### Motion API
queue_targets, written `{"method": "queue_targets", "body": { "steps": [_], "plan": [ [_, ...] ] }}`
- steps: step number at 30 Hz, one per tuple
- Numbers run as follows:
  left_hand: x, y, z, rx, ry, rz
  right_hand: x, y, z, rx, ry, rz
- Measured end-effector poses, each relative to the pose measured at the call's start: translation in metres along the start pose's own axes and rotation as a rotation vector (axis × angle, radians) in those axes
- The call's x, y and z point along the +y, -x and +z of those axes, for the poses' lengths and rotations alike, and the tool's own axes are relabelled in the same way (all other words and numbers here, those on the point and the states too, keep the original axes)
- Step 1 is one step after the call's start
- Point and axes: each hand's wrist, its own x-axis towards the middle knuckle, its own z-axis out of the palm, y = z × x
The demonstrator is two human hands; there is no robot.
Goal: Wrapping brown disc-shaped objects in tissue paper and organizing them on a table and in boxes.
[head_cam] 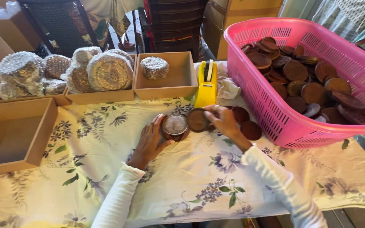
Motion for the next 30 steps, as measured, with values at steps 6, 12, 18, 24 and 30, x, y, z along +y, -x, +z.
{"method": "queue_targets", "body": {
  "steps": [6, 12, 18, 24, 30],
  "plan": [
    [-0.005, 0.003, -0.003, 0.006, 0.013, -0.017, -0.032, -0.028, 0.048, -0.229, 0.064, 0.095],
    [0.000, -0.001, -0.011, -0.008, 0.040, 0.032, -0.022, -0.030, 0.056, -0.321, 0.128, -0.230],
    [-0.001, -0.002, -0.013, -0.011, 0.085, 0.039, -0.039, -0.015, 0.059, -0.500, 0.087, -0.362],
    [0.000, 0.000, -0.013, -0.025, 0.130, 0.031, -0.021, -0.005, 0.072, -0.351, 0.037, -0.384],
    [-0.001, 0.001, -0.013, -0.019, 0.142, 0.020, -0.013, 0.002, 0.079, -0.272, -0.031, -0.456]
  ]
}}
